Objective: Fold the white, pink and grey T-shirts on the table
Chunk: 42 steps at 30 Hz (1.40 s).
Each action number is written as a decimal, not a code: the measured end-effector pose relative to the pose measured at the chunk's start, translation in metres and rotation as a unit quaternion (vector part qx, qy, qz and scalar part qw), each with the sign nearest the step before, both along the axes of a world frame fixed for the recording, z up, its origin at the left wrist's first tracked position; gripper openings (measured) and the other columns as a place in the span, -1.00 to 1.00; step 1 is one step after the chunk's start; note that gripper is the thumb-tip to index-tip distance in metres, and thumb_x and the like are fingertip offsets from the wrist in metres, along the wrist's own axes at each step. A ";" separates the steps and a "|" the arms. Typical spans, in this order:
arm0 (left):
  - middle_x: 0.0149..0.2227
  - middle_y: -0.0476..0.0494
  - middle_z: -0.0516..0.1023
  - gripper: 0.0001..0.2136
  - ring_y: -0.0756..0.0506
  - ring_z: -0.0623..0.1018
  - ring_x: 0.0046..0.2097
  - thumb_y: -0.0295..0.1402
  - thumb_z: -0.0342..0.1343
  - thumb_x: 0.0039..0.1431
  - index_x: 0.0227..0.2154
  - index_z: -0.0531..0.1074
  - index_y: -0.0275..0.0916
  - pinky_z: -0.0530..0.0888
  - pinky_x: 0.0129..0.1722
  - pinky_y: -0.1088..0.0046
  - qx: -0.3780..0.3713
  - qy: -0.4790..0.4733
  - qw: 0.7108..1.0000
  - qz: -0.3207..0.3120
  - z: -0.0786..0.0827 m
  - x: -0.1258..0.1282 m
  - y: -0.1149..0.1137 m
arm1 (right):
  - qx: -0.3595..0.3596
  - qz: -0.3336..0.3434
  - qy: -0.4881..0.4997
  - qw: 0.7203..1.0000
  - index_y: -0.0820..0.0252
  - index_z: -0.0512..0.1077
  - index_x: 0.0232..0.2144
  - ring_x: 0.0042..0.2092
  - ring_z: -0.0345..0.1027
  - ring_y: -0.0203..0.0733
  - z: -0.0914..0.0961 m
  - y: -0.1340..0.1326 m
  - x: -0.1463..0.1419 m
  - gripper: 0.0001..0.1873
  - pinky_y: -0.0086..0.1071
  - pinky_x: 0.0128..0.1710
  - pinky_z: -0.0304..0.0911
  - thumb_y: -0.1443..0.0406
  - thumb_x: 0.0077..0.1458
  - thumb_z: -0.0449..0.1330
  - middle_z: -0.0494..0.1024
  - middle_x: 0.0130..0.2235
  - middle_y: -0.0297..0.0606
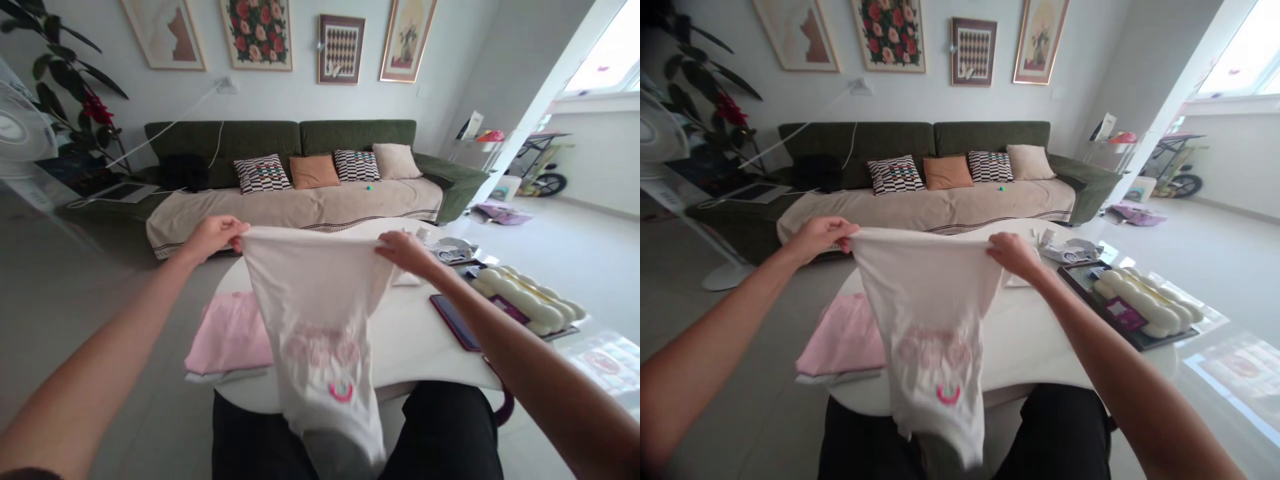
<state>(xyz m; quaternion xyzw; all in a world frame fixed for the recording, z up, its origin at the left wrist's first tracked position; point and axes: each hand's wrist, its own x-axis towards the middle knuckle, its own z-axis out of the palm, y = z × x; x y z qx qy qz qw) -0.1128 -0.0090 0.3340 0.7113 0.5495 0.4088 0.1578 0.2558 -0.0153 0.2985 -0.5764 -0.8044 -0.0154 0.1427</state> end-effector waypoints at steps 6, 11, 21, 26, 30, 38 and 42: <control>-0.36 -0.07 0.51 -0.59 -0.01 0.47 -0.36 -0.10 0.14 -0.06 -0.23 0.36 -0.31 0.36 -0.33 0.52 0.143 0.038 0.987 0.060 0.014 -0.011 0.013 | 0.341 -0.063 -0.005 0.938 0.17 0.41 -0.37 -0.29 0.24 -0.16 0.047 0.014 0.047 -0.85 -0.36 -0.30 0.05 0.34 -0.01 0.06 0.38 -0.38 -0.26; -0.40 -0.03 0.46 -0.80 -0.03 0.46 -0.39 -0.24 0.04 0.02 -0.34 0.43 -0.22 0.36 -0.34 0.50 0.078 0.198 0.977 0.022 -0.057 0.001 -0.021 | 0.312 -0.024 -0.020 0.950 0.16 0.40 -0.38 -0.29 0.19 -0.17 -0.043 -0.022 0.074 -0.83 -0.33 -0.25 0.09 0.40 0.01 0.01 0.31 -0.42 -0.28; 0.04 -0.13 0.35 -0.92 -0.15 0.17 0.18 -0.49 -0.01 -0.02 -0.47 0.35 -0.20 0.16 0.13 0.28 -0.163 0.278 0.920 -0.223 -0.217 0.033 -0.120 | 0.078 -0.014 -0.035 0.996 0.14 0.33 -0.36 -0.06 0.17 -0.05 -0.251 -0.131 0.102 -0.82 -0.24 -0.13 0.13 0.45 -0.03 0.02 0.38 -0.14 -0.18; -0.02 -0.09 0.42 -0.96 -0.18 0.31 0.09 -0.38 0.07 -0.04 -0.47 0.37 -0.20 0.03 0.16 0.16 -0.251 0.282 0.880 -0.289 -0.216 0.046 -0.131 | -0.112 -0.025 0.026 0.993 0.14 0.32 -0.43 -0.21 0.27 -0.14 -0.256 -0.147 0.121 -0.78 -0.30 -0.22 0.18 0.48 -0.09 -0.05 0.42 -0.33 -0.24; -0.24 -0.04 0.52 -0.80 -0.08 0.48 -0.16 -0.24 -0.03 0.10 -0.29 0.41 -0.15 0.23 0.06 0.30 -0.278 0.249 0.880 -0.293 -0.210 0.052 -0.089 | -0.247 0.005 0.109 0.963 0.10 0.37 -0.38 -0.26 0.32 -0.19 -0.236 -0.134 0.137 -0.79 -0.36 -0.23 0.20 0.38 -0.09 0.00 0.45 -0.31 -0.27; 0.19 -0.27 0.13 -0.58 -0.17 0.06 0.23 -0.31 -0.12 0.16 0.08 0.22 -0.29 0.10 0.15 0.25 -0.130 0.270 0.947 -0.119 -0.265 0.094 0.048 | -0.151 -0.141 0.255 0.945 0.15 0.34 -0.55 -0.38 0.37 -0.15 -0.223 -0.023 0.105 -0.75 -0.34 -0.35 0.20 0.12 -0.05 0.01 0.48 -0.48 -0.25; 0.24 -0.25 -0.03 -0.50 -0.30 -0.06 0.24 -0.15 -0.11 0.16 0.15 0.09 -0.13 0.07 0.11 0.03 -0.144 0.308 0.939 -0.046 -0.292 0.118 0.063 | -0.108 -0.235 0.284 0.923 0.21 0.29 -0.41 -0.43 0.39 -0.18 -0.237 0.042 0.094 -0.69 -0.35 -0.41 0.19 0.10 0.01 -0.06 0.48 -0.46 -0.20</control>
